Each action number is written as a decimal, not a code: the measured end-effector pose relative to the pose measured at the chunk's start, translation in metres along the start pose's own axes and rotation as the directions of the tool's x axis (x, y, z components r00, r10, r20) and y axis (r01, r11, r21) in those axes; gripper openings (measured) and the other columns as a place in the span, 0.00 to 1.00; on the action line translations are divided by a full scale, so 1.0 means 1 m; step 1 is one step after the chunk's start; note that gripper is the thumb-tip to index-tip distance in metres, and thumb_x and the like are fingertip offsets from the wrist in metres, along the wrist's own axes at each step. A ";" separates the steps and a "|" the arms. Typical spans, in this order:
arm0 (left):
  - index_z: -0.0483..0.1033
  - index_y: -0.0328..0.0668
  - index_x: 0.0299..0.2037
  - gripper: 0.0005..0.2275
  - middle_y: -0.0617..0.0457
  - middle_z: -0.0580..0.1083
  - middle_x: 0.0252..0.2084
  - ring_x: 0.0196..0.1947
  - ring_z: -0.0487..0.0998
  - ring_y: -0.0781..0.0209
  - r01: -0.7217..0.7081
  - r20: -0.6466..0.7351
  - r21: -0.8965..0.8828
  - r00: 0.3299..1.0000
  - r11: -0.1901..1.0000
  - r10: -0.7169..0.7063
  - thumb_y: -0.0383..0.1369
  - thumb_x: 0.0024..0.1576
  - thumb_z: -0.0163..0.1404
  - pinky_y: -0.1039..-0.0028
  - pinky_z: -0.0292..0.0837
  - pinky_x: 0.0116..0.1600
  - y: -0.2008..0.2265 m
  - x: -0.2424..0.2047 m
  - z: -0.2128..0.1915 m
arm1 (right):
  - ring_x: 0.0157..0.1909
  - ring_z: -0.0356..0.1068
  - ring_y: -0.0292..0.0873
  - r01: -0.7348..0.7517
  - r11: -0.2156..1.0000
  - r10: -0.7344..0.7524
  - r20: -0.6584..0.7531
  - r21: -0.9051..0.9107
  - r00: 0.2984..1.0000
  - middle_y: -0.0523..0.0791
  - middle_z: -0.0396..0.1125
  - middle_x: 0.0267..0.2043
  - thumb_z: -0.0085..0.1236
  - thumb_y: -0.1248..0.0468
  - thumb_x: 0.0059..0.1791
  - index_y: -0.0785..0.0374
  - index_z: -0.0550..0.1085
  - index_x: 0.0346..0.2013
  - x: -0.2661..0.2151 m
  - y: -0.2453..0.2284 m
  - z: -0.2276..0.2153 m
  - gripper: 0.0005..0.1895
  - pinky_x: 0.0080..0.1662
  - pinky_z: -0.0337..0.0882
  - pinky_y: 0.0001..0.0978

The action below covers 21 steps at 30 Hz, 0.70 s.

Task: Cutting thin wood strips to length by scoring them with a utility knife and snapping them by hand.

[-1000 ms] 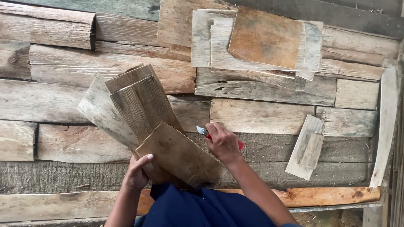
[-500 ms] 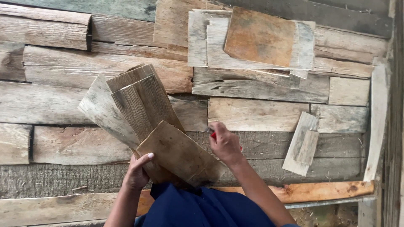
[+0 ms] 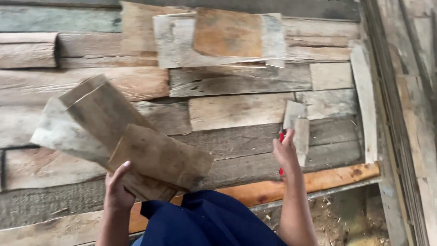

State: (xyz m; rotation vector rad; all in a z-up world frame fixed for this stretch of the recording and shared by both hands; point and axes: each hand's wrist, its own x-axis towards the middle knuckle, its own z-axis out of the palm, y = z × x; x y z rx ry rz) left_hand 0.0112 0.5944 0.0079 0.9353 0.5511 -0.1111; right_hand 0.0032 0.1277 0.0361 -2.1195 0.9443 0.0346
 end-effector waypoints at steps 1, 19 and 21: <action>0.65 0.28 0.61 0.24 0.41 0.70 0.53 0.50 0.70 0.53 0.002 0.014 0.007 1.000 1.000 -0.002 0.32 0.54 0.47 0.71 0.63 0.53 -0.008 -0.003 0.006 | 0.26 0.65 0.48 -0.006 1.000 0.006 -0.011 0.008 1.000 0.51 0.65 0.43 0.43 0.63 0.50 0.54 0.54 0.57 0.000 -0.003 -0.018 0.21 0.32 0.66 0.45; 0.64 0.33 0.63 0.26 0.42 0.71 0.56 0.52 0.71 0.52 0.176 0.241 -0.181 0.962 0.968 -0.130 0.28 0.52 0.47 0.67 0.63 0.58 -0.177 -0.011 0.225 | 0.40 0.69 0.54 -0.035 0.950 -0.023 -0.181 -0.311 0.983 0.52 0.69 0.41 0.42 0.61 0.56 0.61 0.68 0.48 0.204 0.101 -0.188 0.10 0.42 0.68 0.51; 0.62 0.35 0.65 0.29 0.40 0.68 0.58 0.56 0.68 0.47 0.251 0.222 -0.143 0.951 0.957 -0.216 0.27 0.49 0.46 0.63 0.61 0.61 -0.190 0.002 0.238 | 0.42 0.71 0.57 0.010 0.941 -0.074 -0.178 -0.338 0.981 0.54 0.70 0.41 0.42 0.61 0.56 0.64 0.67 0.46 0.225 0.107 -0.190 0.10 0.46 0.69 0.53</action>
